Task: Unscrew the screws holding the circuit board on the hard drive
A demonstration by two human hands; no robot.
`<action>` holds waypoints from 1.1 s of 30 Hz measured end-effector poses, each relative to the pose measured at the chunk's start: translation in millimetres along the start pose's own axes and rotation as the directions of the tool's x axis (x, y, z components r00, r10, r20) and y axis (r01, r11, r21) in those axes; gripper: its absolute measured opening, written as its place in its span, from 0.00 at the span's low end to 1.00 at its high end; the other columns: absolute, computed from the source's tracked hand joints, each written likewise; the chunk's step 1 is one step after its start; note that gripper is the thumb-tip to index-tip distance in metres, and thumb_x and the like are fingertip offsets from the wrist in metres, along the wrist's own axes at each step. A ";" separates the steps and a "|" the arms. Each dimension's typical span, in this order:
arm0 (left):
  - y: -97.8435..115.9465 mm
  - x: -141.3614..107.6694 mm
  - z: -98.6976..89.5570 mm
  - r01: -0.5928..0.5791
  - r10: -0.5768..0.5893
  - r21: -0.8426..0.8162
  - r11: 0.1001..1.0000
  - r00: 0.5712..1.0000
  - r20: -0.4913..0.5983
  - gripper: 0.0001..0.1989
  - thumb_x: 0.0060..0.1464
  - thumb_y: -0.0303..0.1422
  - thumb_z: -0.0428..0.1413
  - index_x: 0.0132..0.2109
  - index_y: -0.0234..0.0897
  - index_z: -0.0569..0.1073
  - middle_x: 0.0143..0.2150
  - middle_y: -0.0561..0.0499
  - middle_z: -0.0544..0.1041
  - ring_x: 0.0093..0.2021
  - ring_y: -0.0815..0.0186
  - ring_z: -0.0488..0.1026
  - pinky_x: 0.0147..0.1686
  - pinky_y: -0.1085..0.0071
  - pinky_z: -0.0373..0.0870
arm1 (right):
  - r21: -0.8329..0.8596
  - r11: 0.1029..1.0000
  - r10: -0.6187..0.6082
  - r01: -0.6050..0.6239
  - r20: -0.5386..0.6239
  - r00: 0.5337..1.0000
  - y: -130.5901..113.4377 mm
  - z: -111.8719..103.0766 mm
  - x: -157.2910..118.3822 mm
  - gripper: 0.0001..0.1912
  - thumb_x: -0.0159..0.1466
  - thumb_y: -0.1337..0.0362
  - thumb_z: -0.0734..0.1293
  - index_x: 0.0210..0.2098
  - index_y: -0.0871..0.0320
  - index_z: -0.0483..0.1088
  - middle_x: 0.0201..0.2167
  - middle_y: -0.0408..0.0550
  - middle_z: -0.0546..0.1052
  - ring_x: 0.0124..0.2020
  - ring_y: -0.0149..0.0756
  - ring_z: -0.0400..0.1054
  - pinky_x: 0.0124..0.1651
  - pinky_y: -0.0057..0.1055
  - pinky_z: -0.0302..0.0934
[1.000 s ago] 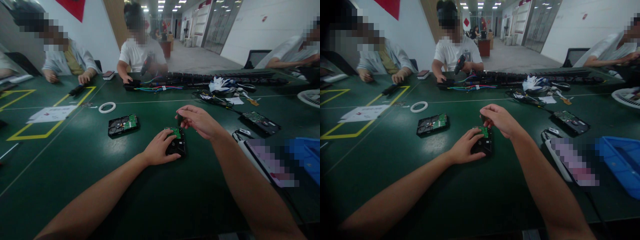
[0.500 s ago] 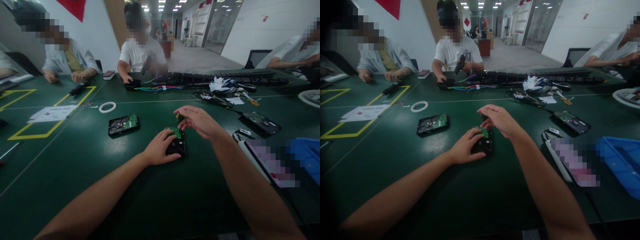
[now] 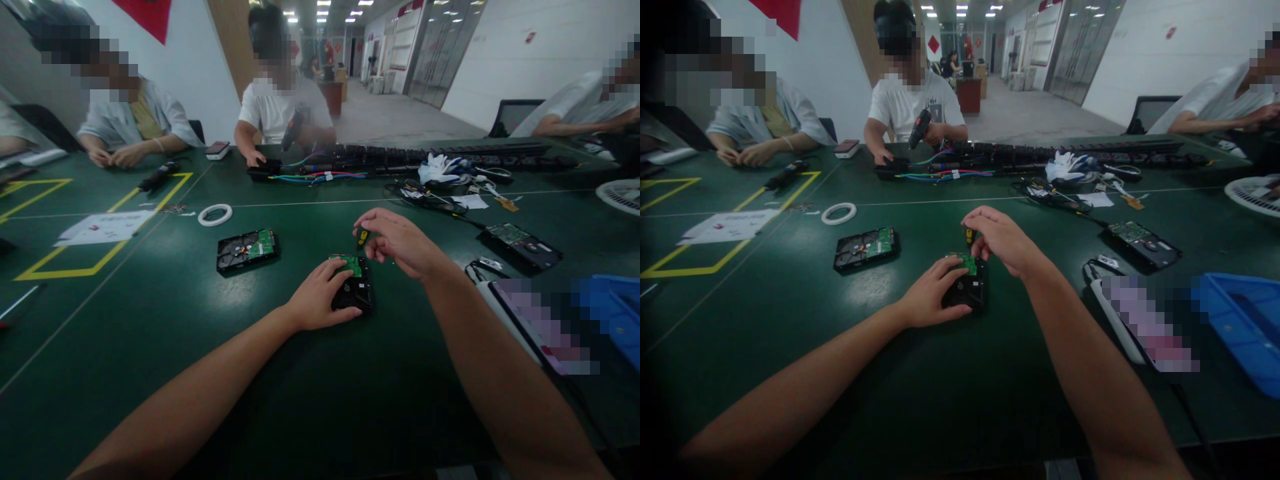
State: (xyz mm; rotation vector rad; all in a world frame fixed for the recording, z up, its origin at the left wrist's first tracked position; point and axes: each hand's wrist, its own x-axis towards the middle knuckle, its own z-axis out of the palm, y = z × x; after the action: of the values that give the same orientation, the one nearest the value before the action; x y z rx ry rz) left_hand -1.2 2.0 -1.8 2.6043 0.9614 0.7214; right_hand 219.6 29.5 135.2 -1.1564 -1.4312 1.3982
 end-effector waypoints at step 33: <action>0.1 0.1 0.9 -0.014 0.014 0.014 1.000 1.000 -0.011 0.43 0.63 0.60 0.63 0.73 0.38 0.66 0.74 0.34 0.65 0.77 0.38 0.61 0.75 0.37 0.62 | -0.024 0.999 -0.024 0.025 0.036 0.999 1.5 2.1 2.4 0.12 0.69 0.63 0.63 0.38 0.58 0.78 0.38 0.53 0.82 0.23 0.27 0.63 0.22 0.27 0.51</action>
State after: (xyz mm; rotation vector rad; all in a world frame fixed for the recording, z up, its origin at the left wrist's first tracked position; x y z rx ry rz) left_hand -0.6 1.9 -2.5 2.6243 0.9562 0.7355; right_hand 217.1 31.2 133.5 -1.1303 -1.4863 1.3944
